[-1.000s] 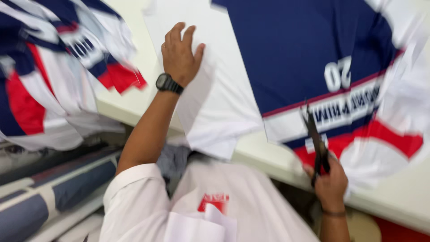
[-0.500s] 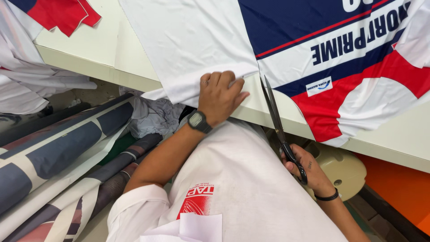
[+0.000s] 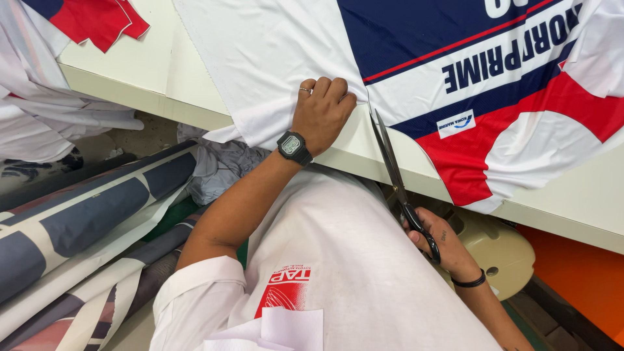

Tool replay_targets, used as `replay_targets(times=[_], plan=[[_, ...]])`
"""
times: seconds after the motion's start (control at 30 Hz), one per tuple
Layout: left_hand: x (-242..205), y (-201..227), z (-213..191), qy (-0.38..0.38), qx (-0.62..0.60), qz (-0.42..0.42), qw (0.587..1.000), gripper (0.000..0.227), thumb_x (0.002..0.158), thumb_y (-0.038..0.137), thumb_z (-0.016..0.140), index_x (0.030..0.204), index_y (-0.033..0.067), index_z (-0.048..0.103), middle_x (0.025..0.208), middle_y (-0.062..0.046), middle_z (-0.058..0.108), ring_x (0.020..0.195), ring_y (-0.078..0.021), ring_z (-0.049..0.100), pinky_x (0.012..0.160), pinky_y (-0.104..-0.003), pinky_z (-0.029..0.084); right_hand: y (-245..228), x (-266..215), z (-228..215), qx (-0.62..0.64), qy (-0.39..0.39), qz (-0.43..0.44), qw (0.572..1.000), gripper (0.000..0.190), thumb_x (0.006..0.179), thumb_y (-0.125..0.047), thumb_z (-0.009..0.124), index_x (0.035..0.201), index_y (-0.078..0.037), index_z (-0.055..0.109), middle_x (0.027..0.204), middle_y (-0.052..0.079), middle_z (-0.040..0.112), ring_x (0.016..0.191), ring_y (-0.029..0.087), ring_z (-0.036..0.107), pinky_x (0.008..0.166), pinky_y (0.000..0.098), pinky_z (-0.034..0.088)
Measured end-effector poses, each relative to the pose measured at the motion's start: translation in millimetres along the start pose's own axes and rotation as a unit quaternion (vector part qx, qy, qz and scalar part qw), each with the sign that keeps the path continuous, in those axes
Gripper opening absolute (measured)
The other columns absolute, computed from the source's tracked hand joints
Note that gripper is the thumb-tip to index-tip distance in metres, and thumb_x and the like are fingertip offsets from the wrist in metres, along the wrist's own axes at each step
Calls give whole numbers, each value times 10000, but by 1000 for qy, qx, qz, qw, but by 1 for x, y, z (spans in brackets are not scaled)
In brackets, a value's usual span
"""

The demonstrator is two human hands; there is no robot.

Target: The person uses shears to cut a white paper pattern from a blue and white sports jersey laid on a white table. They hold the fabric steady with one hand while cutting along the pattern edge with the other, then remove the cut pattern piece.

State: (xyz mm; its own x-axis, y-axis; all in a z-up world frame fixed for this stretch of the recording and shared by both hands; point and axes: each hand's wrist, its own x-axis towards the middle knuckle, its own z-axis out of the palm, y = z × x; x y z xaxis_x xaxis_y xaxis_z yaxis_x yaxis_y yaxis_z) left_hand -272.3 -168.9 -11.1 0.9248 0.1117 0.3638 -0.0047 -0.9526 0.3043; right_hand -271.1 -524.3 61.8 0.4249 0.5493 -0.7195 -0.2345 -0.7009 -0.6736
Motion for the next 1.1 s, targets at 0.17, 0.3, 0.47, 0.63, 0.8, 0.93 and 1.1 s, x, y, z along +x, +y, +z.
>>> replay_targets(times=[0.17,0.3,0.47,0.63,0.8,0.93,1.1], plan=[[-6,8,1,18,-18,6,1000,115,892,209,741,909,134,655,1056,-14,595,971,-193,549,972,-414,399,6,3,-2,-33,-3,-31,999,617,818,-671,660,940,-68,622,709,-24,515,651,94,469,570,262,399],[-3,8,6,40,-47,-5,998,218,878,273,724,1030,121,687,1052,-28,584,964,-204,540,942,-416,395,9,6,-2,-52,-2,-30,998,624,817,-686,638,922,-71,634,705,-18,522,654,106,488,576,270,413],[8,5,14,-58,-32,-26,997,107,998,243,712,985,143,675,987,-23,563,947,-215,539,927,-413,406,10,7,1,-47,5,-19,999,607,812,-670,632,933,-75,639,702,-20,516,646,104,486,576,270,408],[3,13,8,-18,-32,-33,999,123,928,250,706,965,143,658,1023,-15,574,962,-202,549,942,-416,407,3,7,2,-54,14,-26,998,606,828,-661,650,928,-64,627,705,-16,507,661,104,464,587,268,394],[-12,21,4,18,-68,-57,996,120,914,229,734,950,160,642,1054,9,578,961,-185,552,939,-409,402,-4,11,6,-48,22,-16,998,630,815,-684,650,916,-62,625,714,-17,509,667,101,470,580,266,392],[-15,24,8,29,-76,-79,994,130,915,229,765,948,172,652,1048,24,578,923,-178,546,895,-394,400,-15,21,9,-46,37,-8,998,646,799,-702,652,900,-64,630,694,-14,520,641,104,487,567,260,397],[-17,23,12,41,-91,-83,992,134,908,243,774,945,178,663,1047,31,579,906,-174,539,873,-388,403,-31,31,15,-29,45,-5,999,655,811,-701,641,919,-55,630,674,-4,545,616,106,511,565,255,418]])
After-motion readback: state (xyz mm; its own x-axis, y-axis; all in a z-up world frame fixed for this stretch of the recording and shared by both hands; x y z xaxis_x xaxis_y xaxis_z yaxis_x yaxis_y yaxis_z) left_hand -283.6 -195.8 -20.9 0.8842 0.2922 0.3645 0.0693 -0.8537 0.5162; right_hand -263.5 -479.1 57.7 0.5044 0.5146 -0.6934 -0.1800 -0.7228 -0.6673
